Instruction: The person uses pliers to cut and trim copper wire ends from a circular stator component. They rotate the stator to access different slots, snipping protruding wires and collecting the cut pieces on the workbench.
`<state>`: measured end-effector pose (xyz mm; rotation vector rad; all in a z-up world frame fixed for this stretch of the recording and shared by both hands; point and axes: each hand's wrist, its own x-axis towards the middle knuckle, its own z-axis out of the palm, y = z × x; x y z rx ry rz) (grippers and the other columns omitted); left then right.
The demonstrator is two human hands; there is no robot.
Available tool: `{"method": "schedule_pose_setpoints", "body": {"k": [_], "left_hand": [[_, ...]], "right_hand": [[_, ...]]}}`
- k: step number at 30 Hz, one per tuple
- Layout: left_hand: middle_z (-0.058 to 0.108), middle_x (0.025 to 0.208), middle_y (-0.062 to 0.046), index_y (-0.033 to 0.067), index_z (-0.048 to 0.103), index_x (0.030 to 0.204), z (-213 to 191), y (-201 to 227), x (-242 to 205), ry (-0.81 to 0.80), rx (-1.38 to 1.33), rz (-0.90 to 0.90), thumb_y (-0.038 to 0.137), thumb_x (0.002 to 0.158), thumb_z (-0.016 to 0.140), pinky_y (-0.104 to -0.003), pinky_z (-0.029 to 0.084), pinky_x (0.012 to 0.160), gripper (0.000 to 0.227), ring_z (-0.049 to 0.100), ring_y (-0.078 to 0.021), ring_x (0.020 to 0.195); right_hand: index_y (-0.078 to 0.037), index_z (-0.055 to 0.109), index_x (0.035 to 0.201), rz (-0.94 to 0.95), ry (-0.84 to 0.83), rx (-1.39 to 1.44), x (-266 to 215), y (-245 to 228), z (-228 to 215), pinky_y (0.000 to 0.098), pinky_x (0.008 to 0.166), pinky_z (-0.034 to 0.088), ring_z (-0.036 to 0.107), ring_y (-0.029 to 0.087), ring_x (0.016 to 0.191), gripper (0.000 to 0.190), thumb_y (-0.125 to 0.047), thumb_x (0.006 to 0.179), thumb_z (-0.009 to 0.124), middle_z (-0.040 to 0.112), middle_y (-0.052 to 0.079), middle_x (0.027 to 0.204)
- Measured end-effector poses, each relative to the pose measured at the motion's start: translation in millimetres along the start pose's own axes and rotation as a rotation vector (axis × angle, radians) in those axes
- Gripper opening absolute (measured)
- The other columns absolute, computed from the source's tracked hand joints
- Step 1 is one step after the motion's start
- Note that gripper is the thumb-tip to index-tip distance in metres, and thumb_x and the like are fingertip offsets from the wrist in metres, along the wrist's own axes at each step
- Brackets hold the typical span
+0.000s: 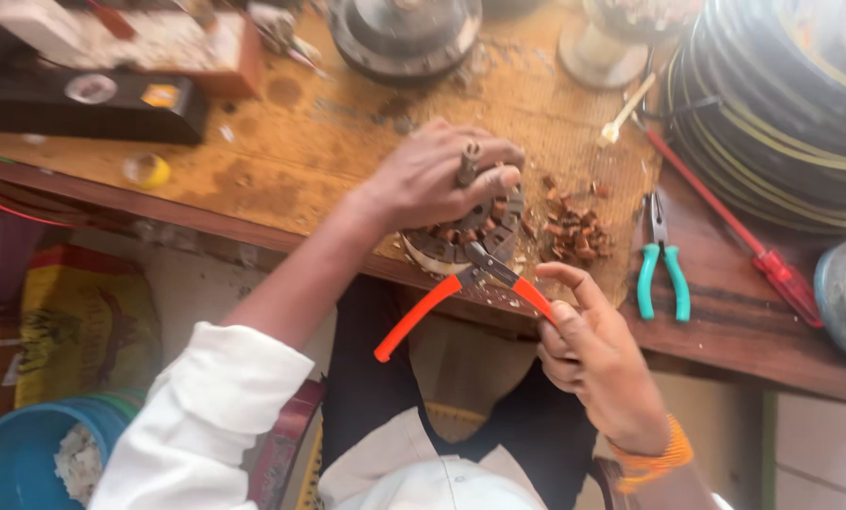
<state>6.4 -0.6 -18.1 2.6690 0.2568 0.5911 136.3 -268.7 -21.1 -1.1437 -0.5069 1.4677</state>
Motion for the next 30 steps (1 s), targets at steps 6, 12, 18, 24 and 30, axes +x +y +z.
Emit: {"method": "schedule_pose_setpoints", "body": {"k": [6, 12, 18, 24, 30], "left_hand": [[0.076, 0.110, -0.007, 0.0128, 0.069, 0.123, -3.7, 8.1, -1.4, 0.073, -0.009, -0.034, 0.056, 0.104, 0.045, -0.043, 0.048, 0.087, 0.052, 0.069, -0.0225, 0.106], [0.069, 0.103, -0.011, 0.0039, 0.065, 0.121, -15.9, 70.4, -64.6, 0.692, 0.239, -0.126, 0.042, 0.108, 0.058, -0.045, 0.052, 0.088, 0.042, 0.063, -0.0301, 0.103], [0.072, 0.074, -0.009, 0.0160, 0.070, 0.092, 2.1, 157.4, -163.2, -0.033, -0.071, -0.938, 0.038, 0.097, 0.062, -0.048, 0.053, 0.053, 0.023, 0.071, -0.0325, 0.063], [0.069, 0.065, -0.011, -0.0017, 0.064, 0.101, 48.7, 201.0, -157.4, 0.006, -0.074, -0.598, 0.027, 0.103, 0.055, -0.037, 0.056, 0.047, 0.030, 0.072, -0.0259, 0.056], [0.069, 0.064, -0.011, -0.0057, 0.064, 0.108, 78.0, 209.2, -146.9, 0.181, -0.269, -0.622, 0.023, 0.102, 0.056, -0.037, 0.055, 0.047, 0.030, 0.072, -0.0243, 0.056]], "right_hand": [[-0.009, 0.041, 0.148, 0.136, -0.168, 0.259, -1.4, -29.2, 12.4, 0.0178, 0.039, 0.022, 0.027, 0.003, 0.049, 0.045, -0.018, 0.104, 0.049, 0.030, -0.007, 0.068], [-0.008, 0.036, 0.156, 0.101, -0.176, 0.045, 3.2, -31.2, 4.7, 0.0190, 0.040, 0.024, 0.029, 0.003, 0.051, 0.058, -0.019, 0.101, 0.052, 0.031, -0.006, 0.068], [-0.004, 0.041, 0.155, 0.146, -0.057, -0.277, 4.4, -36.0, 6.4, 0.0217, 0.042, 0.025, 0.031, 0.005, 0.054, 0.061, -0.020, 0.097, 0.055, 0.037, -0.005, 0.070], [0.000, 0.044, 0.154, 0.110, 0.039, -0.429, 1.3, -48.9, 22.1, 0.0222, 0.043, 0.024, 0.031, 0.006, 0.055, 0.057, -0.017, 0.100, 0.052, 0.035, -0.005, 0.071], [-0.001, 0.045, 0.152, 0.067, 0.178, -0.469, -1.3, -42.0, 24.9, 0.0232, 0.040, 0.022, 0.029, 0.006, 0.049, 0.054, -0.018, 0.100, 0.049, 0.034, -0.003, 0.068]]}}
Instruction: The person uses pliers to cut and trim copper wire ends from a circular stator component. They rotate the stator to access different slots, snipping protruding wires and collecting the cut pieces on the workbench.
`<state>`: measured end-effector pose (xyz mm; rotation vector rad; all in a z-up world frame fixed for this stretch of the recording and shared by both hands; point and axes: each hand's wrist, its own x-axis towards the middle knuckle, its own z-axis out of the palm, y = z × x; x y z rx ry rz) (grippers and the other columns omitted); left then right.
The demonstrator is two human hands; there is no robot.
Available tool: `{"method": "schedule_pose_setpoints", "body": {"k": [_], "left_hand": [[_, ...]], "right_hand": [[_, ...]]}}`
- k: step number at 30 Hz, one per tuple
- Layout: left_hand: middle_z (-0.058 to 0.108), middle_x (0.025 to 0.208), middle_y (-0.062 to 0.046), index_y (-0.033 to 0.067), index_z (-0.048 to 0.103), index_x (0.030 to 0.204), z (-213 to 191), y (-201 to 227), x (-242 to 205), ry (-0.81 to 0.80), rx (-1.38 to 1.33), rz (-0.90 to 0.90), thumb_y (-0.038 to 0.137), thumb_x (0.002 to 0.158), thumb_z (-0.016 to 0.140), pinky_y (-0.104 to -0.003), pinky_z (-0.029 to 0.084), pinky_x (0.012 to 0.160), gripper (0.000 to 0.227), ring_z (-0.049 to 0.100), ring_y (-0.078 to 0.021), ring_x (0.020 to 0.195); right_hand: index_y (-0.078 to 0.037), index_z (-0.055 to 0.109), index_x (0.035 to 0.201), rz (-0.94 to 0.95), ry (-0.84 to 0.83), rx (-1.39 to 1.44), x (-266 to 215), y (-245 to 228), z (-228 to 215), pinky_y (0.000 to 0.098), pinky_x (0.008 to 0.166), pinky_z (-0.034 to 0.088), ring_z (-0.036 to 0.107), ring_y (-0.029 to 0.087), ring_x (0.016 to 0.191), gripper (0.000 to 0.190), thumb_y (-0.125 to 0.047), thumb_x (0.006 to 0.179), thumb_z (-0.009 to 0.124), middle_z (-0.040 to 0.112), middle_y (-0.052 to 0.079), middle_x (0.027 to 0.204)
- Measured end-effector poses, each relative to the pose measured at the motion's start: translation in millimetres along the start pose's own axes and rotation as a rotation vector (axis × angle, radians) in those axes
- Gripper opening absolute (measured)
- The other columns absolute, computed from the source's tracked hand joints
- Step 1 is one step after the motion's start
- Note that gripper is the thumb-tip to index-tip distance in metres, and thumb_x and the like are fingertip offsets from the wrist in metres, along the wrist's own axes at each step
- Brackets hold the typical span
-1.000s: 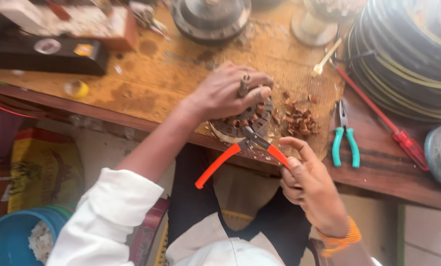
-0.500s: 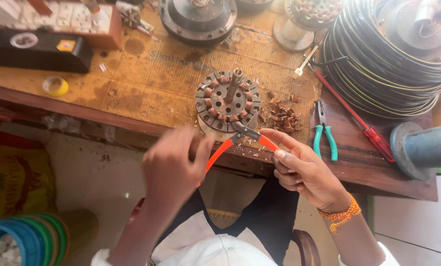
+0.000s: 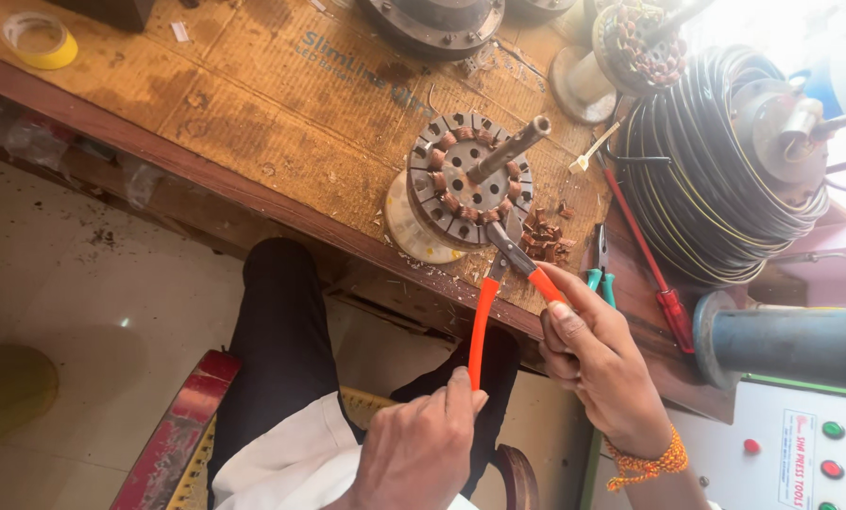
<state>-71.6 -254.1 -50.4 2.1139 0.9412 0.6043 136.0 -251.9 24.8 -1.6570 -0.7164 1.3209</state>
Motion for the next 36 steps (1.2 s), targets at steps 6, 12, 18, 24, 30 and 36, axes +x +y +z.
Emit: {"method": "schedule_pose_setpoints", "body": {"k": [6, 12, 18, 24, 30, 36], "left_hand": [[0.070, 0.067, -0.010, 0.0034, 0.066, 0.101, -23.4, -3.6, 13.1, -0.166, 0.068, 0.013, 0.030, 0.105, 0.058, -0.042, 0.056, 0.052, 0.028, 0.072, -0.0275, 0.060], [0.077, 0.083, -0.008, 0.0111, 0.073, 0.110, -81.3, -29.4, 28.4, 0.270, -0.047, 0.067, 0.028, 0.096, 0.064, -0.036, 0.057, 0.058, 0.024, 0.074, -0.0239, 0.067], [0.076, 0.076, -0.006, 0.0111, 0.075, 0.105, -101.3, -61.4, 37.5, 0.321, -0.239, -0.333, 0.017, 0.095, 0.066, -0.034, 0.057, 0.060, 0.015, 0.075, -0.0211, 0.069], [0.070, 0.128, -0.017, 0.0008, 0.064, 0.131, -85.4, -78.8, 87.4, 0.598, -0.036, 0.201, 0.011, 0.103, 0.064, -0.043, 0.055, 0.100, 0.029, 0.068, -0.0305, 0.120], [0.060, 0.141, -0.006, 0.0174, 0.032, 0.155, -67.0, -80.1, 165.4, 0.104, -0.938, -0.382, 0.042, 0.099, 0.050, -0.029, 0.053, 0.052, 0.063, 0.069, -0.0216, 0.095], [0.061, 0.132, -0.013, 0.0223, 0.030, 0.160, -33.9, -84.8, 163.2, 0.187, -1.050, -0.309, 0.048, 0.102, 0.042, -0.026, 0.052, 0.050, 0.065, 0.066, -0.0163, 0.102]], "right_hand": [[-0.003, 0.036, 0.158, 0.031, -0.097, 0.163, -2.7, 5.1, -3.1, 0.0216, 0.042, 0.022, 0.029, 0.005, 0.052, 0.061, -0.019, 0.101, 0.050, 0.033, -0.004, 0.069], [-0.009, 0.026, 0.163, 0.044, -0.236, 0.244, 0.8, 22.1, -7.8, 0.0221, 0.049, 0.030, 0.036, 0.008, 0.060, 0.066, -0.021, 0.102, 0.048, 0.039, 0.000, 0.073], [-0.006, 0.032, 0.162, 0.007, -0.210, 0.141, 6.6, 19.5, -18.4, 0.0216, 0.051, 0.033, 0.036, 0.008, 0.064, 0.063, -0.019, 0.102, 0.046, 0.042, 0.002, 0.077], [-0.007, 0.033, 0.161, -0.030, -0.210, 0.159, 3.6, 23.6, -12.0, 0.0211, 0.050, 0.034, 0.036, 0.007, 0.061, 0.062, -0.018, 0.101, 0.045, 0.043, 0.001, 0.078], [-0.006, 0.029, 0.162, -0.099, -0.275, 0.301, 4.2, 33.7, -0.9, 0.0218, 0.049, 0.034, 0.036, 0.006, 0.060, 0.064, -0.018, 0.102, 0.046, 0.044, 0.001, 0.078], [-0.005, 0.027, 0.163, -0.115, -0.297, 0.336, 4.0, 39.4, -0.8, 0.0214, 0.051, 0.035, 0.036, 0.006, 0.061, 0.065, -0.020, 0.102, 0.046, 0.045, 0.001, 0.080]]}}
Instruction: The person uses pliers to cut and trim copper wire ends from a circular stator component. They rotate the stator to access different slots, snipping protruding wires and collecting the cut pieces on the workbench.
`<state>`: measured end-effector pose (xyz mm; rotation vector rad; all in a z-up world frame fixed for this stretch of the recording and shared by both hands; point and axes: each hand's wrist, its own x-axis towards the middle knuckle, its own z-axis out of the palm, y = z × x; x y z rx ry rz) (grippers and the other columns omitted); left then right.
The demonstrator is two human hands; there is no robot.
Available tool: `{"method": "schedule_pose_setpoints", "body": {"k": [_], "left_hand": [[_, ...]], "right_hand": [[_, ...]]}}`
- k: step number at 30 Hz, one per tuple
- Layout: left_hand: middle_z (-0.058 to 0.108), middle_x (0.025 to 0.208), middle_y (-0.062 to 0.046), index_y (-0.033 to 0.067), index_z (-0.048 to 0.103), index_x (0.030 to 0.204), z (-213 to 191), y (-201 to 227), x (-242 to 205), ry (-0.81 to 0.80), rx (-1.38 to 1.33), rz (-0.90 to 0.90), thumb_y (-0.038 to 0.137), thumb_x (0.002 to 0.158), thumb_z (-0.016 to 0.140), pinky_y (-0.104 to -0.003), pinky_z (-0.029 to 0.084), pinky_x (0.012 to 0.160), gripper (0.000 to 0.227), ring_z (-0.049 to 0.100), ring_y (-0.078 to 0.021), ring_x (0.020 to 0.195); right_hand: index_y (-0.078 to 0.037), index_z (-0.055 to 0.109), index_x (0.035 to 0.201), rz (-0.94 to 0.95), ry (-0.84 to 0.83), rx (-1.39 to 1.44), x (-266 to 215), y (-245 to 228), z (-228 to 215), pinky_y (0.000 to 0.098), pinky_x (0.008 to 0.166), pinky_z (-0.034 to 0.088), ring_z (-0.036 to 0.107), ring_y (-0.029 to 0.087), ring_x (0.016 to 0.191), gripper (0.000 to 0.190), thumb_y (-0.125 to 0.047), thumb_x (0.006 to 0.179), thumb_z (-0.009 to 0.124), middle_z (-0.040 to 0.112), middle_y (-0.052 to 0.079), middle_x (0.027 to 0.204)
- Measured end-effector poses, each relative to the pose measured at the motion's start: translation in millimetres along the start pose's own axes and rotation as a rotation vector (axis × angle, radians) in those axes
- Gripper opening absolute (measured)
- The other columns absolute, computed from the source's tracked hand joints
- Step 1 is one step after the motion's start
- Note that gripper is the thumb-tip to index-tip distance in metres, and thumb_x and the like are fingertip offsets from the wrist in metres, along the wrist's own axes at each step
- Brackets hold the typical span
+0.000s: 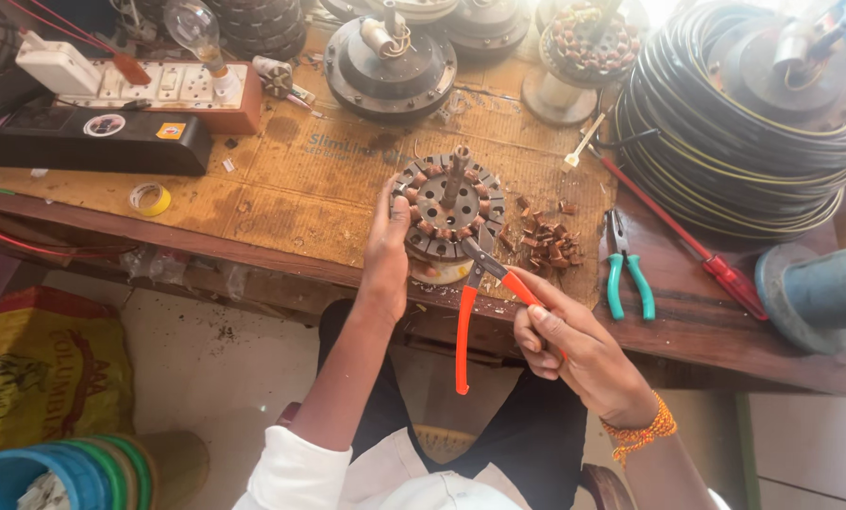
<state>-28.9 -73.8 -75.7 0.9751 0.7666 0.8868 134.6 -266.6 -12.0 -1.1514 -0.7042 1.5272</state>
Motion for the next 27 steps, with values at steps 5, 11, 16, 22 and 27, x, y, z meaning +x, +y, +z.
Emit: {"method": "schedule_pose_setpoints", "body": {"k": [5, 11, 16, 22, 27], "left_hand": [[0.064, 0.138, -0.011, 0.0194, 0.030, 0.165, -10.5, -7.7, 9.1, -0.026, 0.021, 0.117, 0.042, 0.112, 0.041, -0.018, 0.058, 0.077, 0.058, 0.063, -0.0125, 0.120], [0.061, 0.131, -0.011, 0.0220, 0.032, 0.162, -11.0, -2.8, 7.4, -0.017, 0.072, 0.072, 0.038, 0.106, 0.040, -0.033, 0.049, 0.064, 0.059, 0.062, -0.0176, 0.107], [0.071, 0.128, -0.011, 0.0157, 0.047, 0.154, -23.1, 6.5, 19.8, 0.003, 0.359, 0.168, 0.041, 0.105, 0.048, -0.035, 0.052, 0.087, 0.055, 0.066, -0.0171, 0.108], [0.076, 0.118, -0.017, 0.0126, 0.064, 0.136, -9.3, 50.0, 66.6, 0.094, 0.959, 0.108, 0.068, 0.096, 0.036, -0.042, 0.049, 0.100, 0.074, 0.072, -0.0281, 0.111], [0.068, 0.113, -0.024, 0.0040, 0.075, 0.113, 24.7, 60.7, 123.4, -0.172, 1.332, -0.041, 0.082, 0.095, 0.028, -0.052, 0.046, 0.098, 0.093, 0.064, -0.0396, 0.110]], "right_hand": [[-0.005, 0.033, 0.161, -0.033, 0.049, -0.251, 2.7, -5.9, 2.7, 0.0219, 0.050, 0.038, 0.039, 0.008, 0.059, 0.061, -0.020, 0.102, 0.044, 0.048, 0.002, 0.076], [-0.005, 0.035, 0.160, -0.158, 0.094, -0.501, 4.7, 5.7, -0.4, 0.0216, 0.054, 0.040, 0.042, 0.009, 0.061, 0.057, -0.018, 0.104, 0.042, 0.054, 0.003, 0.076], [-0.007, 0.033, 0.159, -0.183, 0.133, -0.482, 3.4, 19.9, 3.2, 0.0219, 0.053, 0.042, 0.044, 0.008, 0.059, 0.057, -0.018, 0.104, 0.042, 0.057, 0.003, 0.075], [-0.012, 0.039, 0.158, -0.106, 0.124, -0.453, 2.5, 9.0, 7.0, 0.0222, 0.052, 0.040, 0.042, 0.008, 0.058, 0.055, -0.019, 0.104, 0.043, 0.056, 0.001, 0.077], [-0.015, 0.043, 0.156, -0.093, 0.194, -0.559, 6.1, 0.5, 4.7, 0.0253, 0.054, 0.043, 0.042, 0.009, 0.061, 0.054, -0.019, 0.102, 0.046, 0.052, -0.001, 0.080]]}}
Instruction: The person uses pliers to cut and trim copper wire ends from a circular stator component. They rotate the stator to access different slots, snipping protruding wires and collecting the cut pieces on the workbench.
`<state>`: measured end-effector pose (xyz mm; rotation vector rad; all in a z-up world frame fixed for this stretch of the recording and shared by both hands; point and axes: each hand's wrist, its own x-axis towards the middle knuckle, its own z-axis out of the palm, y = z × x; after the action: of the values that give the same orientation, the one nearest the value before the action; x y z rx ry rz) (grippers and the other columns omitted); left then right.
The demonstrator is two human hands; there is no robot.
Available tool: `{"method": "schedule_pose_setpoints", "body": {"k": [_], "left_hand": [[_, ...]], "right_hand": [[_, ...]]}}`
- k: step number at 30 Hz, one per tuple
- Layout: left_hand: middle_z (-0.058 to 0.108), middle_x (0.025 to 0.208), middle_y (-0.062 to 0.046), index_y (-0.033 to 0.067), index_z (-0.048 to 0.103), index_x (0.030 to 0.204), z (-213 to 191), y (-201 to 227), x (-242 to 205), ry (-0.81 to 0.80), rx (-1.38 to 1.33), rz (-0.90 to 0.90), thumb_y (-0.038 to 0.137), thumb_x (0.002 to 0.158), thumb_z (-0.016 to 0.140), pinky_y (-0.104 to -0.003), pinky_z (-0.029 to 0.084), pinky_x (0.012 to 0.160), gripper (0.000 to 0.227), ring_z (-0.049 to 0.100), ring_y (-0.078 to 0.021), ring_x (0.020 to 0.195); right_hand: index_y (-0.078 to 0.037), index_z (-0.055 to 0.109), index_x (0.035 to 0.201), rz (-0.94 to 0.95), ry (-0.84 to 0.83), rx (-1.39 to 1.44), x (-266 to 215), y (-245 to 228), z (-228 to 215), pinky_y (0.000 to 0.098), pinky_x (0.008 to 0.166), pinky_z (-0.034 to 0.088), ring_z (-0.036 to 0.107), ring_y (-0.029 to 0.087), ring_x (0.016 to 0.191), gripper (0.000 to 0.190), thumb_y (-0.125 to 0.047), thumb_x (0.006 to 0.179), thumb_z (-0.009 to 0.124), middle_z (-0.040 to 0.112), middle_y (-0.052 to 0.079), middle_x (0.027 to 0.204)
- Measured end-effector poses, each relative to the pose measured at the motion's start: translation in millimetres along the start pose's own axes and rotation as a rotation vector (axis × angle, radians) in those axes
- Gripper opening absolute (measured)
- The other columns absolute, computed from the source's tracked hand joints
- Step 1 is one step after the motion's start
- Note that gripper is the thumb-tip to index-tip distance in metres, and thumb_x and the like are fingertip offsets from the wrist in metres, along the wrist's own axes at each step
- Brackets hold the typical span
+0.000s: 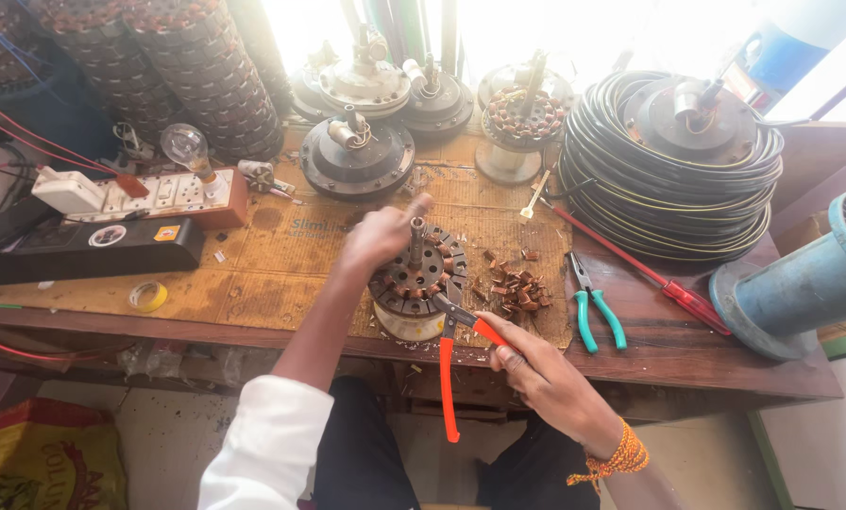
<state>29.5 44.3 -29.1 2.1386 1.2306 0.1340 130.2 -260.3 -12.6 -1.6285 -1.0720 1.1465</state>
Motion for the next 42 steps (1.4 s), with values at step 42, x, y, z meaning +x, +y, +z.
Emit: {"method": "schedule_pose_setpoints", "body": {"k": [42], "left_hand": [[0.068, 0.074, -0.001, 0.0138, 0.070, 0.087, -11.9, 10.9, -61.0, 0.810, 0.228, 0.745, 0.046, 0.112, 0.048, -0.031, 0.048, 0.049, 0.046, 0.065, -0.0156, 0.060]], "right_hand": [[0.000, 0.038, 0.158, 0.168, -0.216, 0.707, 1.1, -9.5, 7.0, 0.0213, 0.049, 0.034, 0.036, 0.006, 0.059, 0.059, -0.017, 0.103, 0.052, 0.041, -0.004, 0.071]]}}
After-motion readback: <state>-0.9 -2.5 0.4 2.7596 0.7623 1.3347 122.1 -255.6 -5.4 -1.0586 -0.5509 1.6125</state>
